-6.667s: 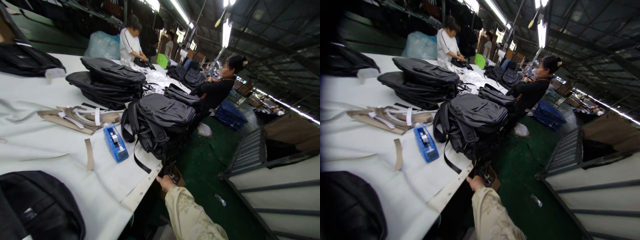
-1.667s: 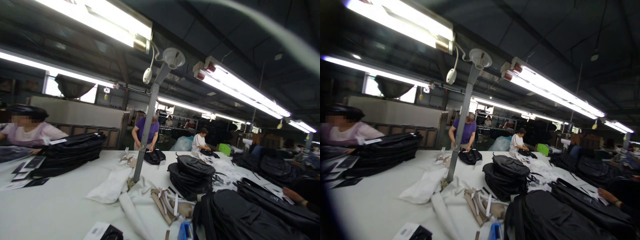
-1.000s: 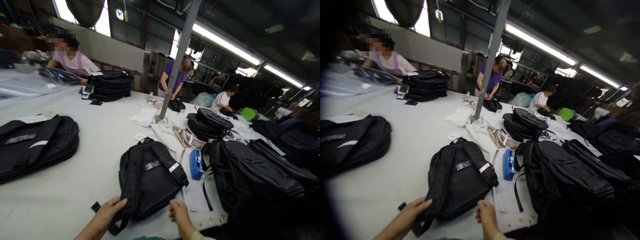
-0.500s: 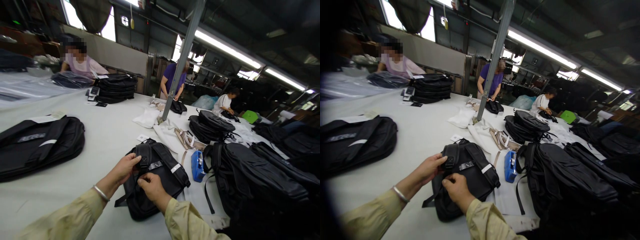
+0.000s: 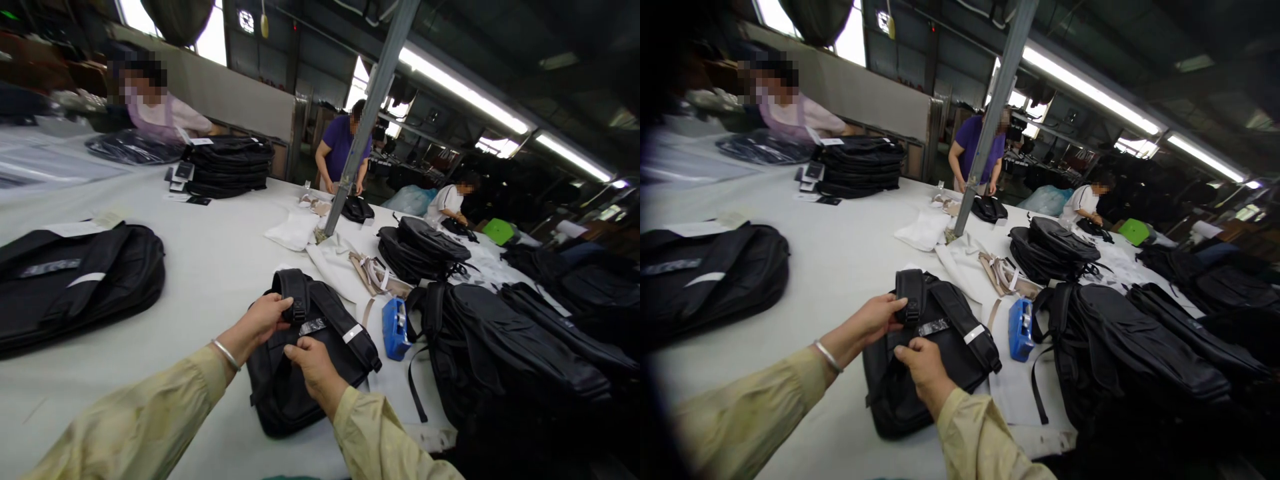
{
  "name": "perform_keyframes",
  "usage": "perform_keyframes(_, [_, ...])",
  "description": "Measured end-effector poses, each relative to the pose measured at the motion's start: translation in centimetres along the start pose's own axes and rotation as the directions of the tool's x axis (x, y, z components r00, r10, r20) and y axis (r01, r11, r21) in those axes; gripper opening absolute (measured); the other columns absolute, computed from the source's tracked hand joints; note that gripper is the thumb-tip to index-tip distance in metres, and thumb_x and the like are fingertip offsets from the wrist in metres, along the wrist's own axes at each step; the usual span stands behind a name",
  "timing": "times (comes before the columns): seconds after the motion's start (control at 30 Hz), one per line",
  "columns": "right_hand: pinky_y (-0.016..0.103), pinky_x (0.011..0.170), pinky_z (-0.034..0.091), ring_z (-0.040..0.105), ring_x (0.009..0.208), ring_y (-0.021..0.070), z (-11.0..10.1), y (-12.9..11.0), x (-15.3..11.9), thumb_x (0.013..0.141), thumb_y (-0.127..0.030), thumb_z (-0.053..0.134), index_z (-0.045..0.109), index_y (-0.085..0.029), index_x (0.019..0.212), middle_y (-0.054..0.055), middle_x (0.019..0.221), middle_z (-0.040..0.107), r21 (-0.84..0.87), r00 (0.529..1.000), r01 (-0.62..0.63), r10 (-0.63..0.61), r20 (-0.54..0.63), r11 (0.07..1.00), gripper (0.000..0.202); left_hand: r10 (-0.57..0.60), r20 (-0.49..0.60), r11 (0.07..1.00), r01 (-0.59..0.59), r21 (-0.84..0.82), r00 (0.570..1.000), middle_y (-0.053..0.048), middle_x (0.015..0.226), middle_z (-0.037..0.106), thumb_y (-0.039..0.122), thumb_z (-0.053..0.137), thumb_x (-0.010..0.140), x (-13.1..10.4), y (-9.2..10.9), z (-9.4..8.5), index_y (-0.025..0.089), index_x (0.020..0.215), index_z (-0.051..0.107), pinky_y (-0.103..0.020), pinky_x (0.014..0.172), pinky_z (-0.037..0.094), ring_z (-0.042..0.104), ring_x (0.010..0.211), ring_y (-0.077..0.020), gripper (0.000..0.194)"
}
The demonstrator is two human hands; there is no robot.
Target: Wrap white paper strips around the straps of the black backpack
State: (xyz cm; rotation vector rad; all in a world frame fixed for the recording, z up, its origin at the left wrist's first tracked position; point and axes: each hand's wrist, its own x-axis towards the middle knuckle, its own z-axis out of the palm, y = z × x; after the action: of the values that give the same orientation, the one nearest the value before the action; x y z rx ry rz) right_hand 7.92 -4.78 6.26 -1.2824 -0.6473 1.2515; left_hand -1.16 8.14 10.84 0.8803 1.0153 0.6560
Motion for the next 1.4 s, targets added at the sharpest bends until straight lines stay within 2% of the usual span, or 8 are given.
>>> perform_keyframes(0.17, [0.029,0.062,0.049,0.065,0.06,0.0158,0.4,-0.7,0.2,0.064,-0.054,0.082,0.061,-0.015,0.085,0.004,0.079,0.07,0.18,0.997,-0.077,0.075,0.018,0.981,0.049,-0.027,0.068,0.998,0.031,-0.054,0.997,-0.004,0.066,0.068,0.031,0.082,0.066,0.2,0.2,-1.0,0.018,0.077,0.051,-0.03,0.053,0.055,0.067,0.061,-0.0205,0.035])
perform_keyframes(0.37, [0.028,0.053,0.046,0.06,0.05,0.0155,0.9,-0.9,1.3,0.066,-0.045,0.076,0.062,-0.015,0.067,0.005,0.063,0.067,0.009,0.987,0.018,-0.017,-0.159,1.0,0.033,-0.002,0.169,0.997,0.016,-0.082,0.986,-0.007,0.074,0.071,0.04,0.086,0.065,-1.1,-1.1,-1.0,0.014,0.086,0.062,-0.031,0.056,0.057,0.067,0.064,-0.0204,0.041])
perform_keyframes(0.5, [0.029,0.057,0.048,0.061,0.053,0.016,1.2,-1.8,1.5,0.071,-0.041,0.07,0.067,-0.015,0.069,0.004,0.065,0.068,-0.088,0.982,0.118,-0.129,-0.136,0.989,0.026,-0.006,0.133,0.997,0.017,-0.082,0.991,-0.002,0.061,0.065,0.041,0.084,0.068,-1.4,-1.8,-1.0,0.016,0.077,0.06,-0.028,0.045,0.049,0.058,0.048,-0.016,0.036])
perform_keyframes(0.7, [0.033,0.058,0.05,0.059,0.053,0.0169,1.0,-0.9,1.0,0.063,-0.044,0.079,0.067,-0.018,0.072,0.002,0.062,0.065,-0.015,0.997,-0.016,0.015,-0.077,1.0,0.031,0.001,0.097,0.997,0.006,-0.074,0.995,-0.007,0.072,0.072,0.036,0.086,0.062,-0.7,0.1,-1.9,0.015,0.079,0.064,-0.028,0.054,0.053,0.066,0.064,-0.0204,0.036])
perform_keyframes(0.93, [0.033,0.065,0.053,0.063,0.062,0.0177,1.7,-3.3,2.3,0.071,-0.039,0.073,0.069,-0.016,0.078,0.003,0.071,0.069,-0.037,0.978,0.186,-0.188,-0.086,0.982,0.024,0.015,0.119,0.997,-0.005,-0.08,0.993,-0.006,0.068,0.07,0.039,0.087,0.06,-0.7,2.3,-1.3,0.015,0.076,0.062,-0.03,0.053,0.053,0.065,0.062,-0.0203,0.038])
perform_keyframes(1.17, [0.035,0.063,0.055,0.066,0.056,0.0193,0.6,-2.6,2.5,0.059,-0.043,0.087,0.061,-0.012,0.12,0.003,0.069,0.073,-0.037,0.997,0.033,-0.031,0.071,0.999,0.073,-0.013,0.084,0.999,0.017,-0.042,0.996,-0.008,0.069,0.07,0.033,0.084,0.064,-0.6,5.7,-0.8,0.013,0.078,0.063,-0.031,0.054,0.054,0.065,0.061,-0.021,0.032])
perform_keyframes(1.3, [0.033,0.063,0.055,0.064,0.055,0.0163,-0.1,-3.4,2.8,0.056,-0.046,0.087,0.071,-0.011,0.088,0.005,0.069,0.073,-0.138,0.973,-0.033,0.063,0.223,0.99,0.05,-0.011,0.034,1.0,0.011,-0.003,0.999,-0.005,0.064,0.067,0.031,0.082,0.067,-0.4,6.3,-0.1,0.014,0.076,0.061,-0.029,0.049,0.049,0.062,0.055,-0.0191,0.028])
perform_keyframes(1.4, [0.031,0.059,0.053,0.063,0.054,0.017,-0.8,-2.5,3.2,0.053,-0.046,0.087,0.069,-0.014,0.072,0.002,0.064,0.071,-0.231,0.971,-0.08,0.128,0.202,0.97,0.041,-0.003,0.02,1.0,0.003,0.019,1.0,-0.004,0.061,0.066,0.032,0.081,0.068,-0.3,6.3,0.3,0.015,0.076,0.06,-0.028,0.049,0.048,0.06,0.053,-0.0184,0.028])
